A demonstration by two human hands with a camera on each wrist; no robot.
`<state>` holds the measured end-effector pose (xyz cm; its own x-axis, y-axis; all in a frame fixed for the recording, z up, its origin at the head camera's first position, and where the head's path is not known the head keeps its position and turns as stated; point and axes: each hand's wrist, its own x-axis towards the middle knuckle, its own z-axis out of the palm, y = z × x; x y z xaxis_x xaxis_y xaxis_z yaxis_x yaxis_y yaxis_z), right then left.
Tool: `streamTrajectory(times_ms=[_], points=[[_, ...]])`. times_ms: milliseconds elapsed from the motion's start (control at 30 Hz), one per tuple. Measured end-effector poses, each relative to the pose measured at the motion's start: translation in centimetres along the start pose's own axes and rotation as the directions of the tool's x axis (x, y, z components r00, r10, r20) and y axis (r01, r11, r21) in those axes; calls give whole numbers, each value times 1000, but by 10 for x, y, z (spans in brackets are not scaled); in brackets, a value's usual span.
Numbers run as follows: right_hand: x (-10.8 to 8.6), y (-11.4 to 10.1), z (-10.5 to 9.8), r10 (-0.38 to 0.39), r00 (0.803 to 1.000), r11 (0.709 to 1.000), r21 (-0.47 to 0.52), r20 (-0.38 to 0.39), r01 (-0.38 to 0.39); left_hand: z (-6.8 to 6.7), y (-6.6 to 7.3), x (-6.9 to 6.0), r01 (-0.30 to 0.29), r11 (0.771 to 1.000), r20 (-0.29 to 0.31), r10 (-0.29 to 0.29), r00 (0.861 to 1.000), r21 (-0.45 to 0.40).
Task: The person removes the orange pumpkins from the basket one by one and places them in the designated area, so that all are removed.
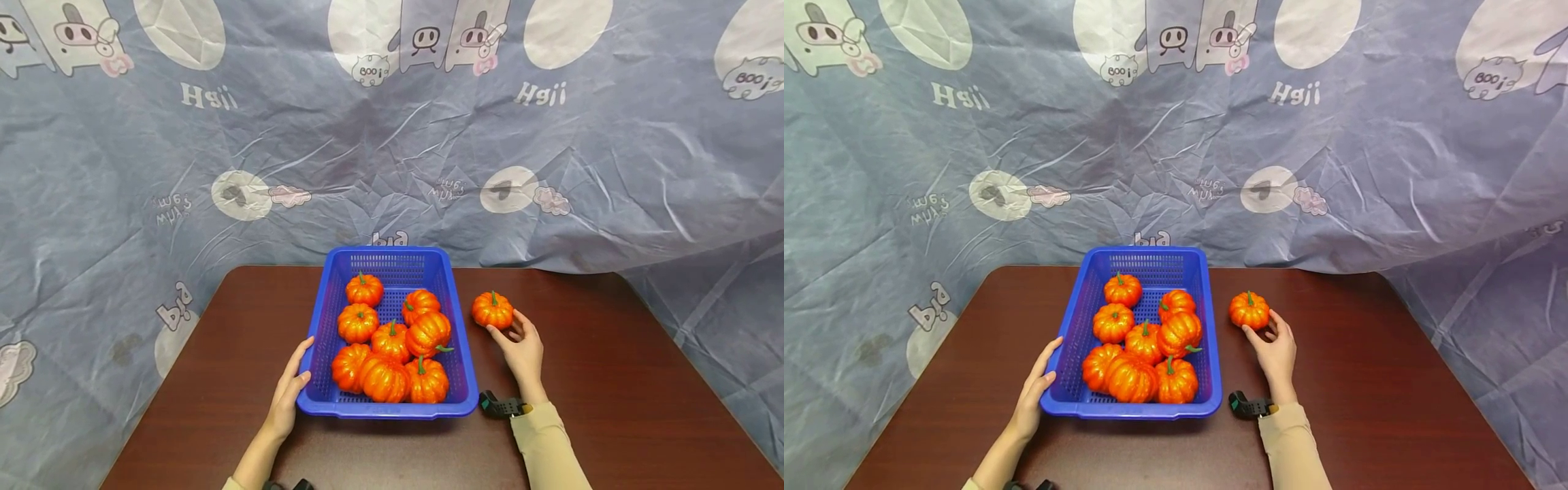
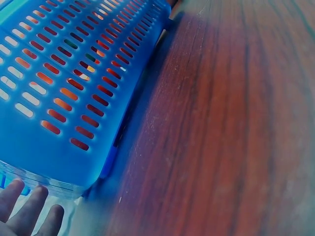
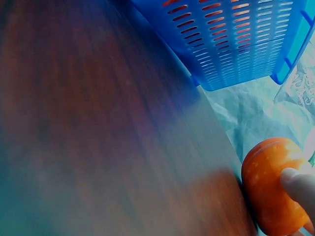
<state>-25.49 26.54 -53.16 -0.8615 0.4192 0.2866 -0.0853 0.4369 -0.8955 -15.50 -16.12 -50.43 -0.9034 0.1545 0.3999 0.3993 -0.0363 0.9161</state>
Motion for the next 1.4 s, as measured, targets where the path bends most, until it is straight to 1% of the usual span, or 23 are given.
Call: streamTrajectory(times_ms=[100, 200, 333, 433, 567, 700, 833, 967, 1033, 1200, 1267, 1400], points=[[3, 2, 4, -6, 999, 999, -54, -49, 3, 0, 0, 0, 1, 1000, -3, -1, 1000, 5], [5, 2, 8, -6, 997, 996, -86, -80, -1, 1, 0, 0, -3, 1000, -6, 3, 1000, 5], [7, 2, 11, 3, 994, 996, -89, -114, -13, 0, 0, 0, -11, 1000, -9, 11, 1000, 16], [7, 3, 11, 12, 990, 998, -53, -139, -20, 0, 0, 0, -15, 1000, -9, 15, 1000, 17], [3, 0, 8, 11, 982, 999, 42, -188, -3, 1, -1, 0, -19, 1000, -7, 19, 1000, 14], [1, -15, 1, -11, 977, 994, 107, -214, 35, 1, -2, -1, -25, 1000, -6, 25, 1000, 16], [0, -35, -4, -37, 981, 989, 135, -190, 64, 1, -1, -1, -21, 1000, -13, 21, 1000, 15], [-3, -58, -9, -65, 988, 980, 176, -141, 89, 0, -1, 0, -18, 1000, -8, 18, 1000, 16], [-7, -76, -14, -81, 991, 973, 206, -108, 102, 0, -1, 0, -20, 1000, -4, 20, 1000, 15], [-19, -117, -25, -145, 989, 964, 220, -34, 149, 0, -1, 0, -25, 1000, -1, 25, 1000, 17], [-21, -126, -28, -161, 987, 966, 207, -2, 158, 0, -1, 0, -26, 999, -1, 26, 1000, 18], [-21, -131, -32, -169, 983, 973, 170, 73, 155, 0, -2, 0, -28, 999, -2, 28, 1000, 17]])
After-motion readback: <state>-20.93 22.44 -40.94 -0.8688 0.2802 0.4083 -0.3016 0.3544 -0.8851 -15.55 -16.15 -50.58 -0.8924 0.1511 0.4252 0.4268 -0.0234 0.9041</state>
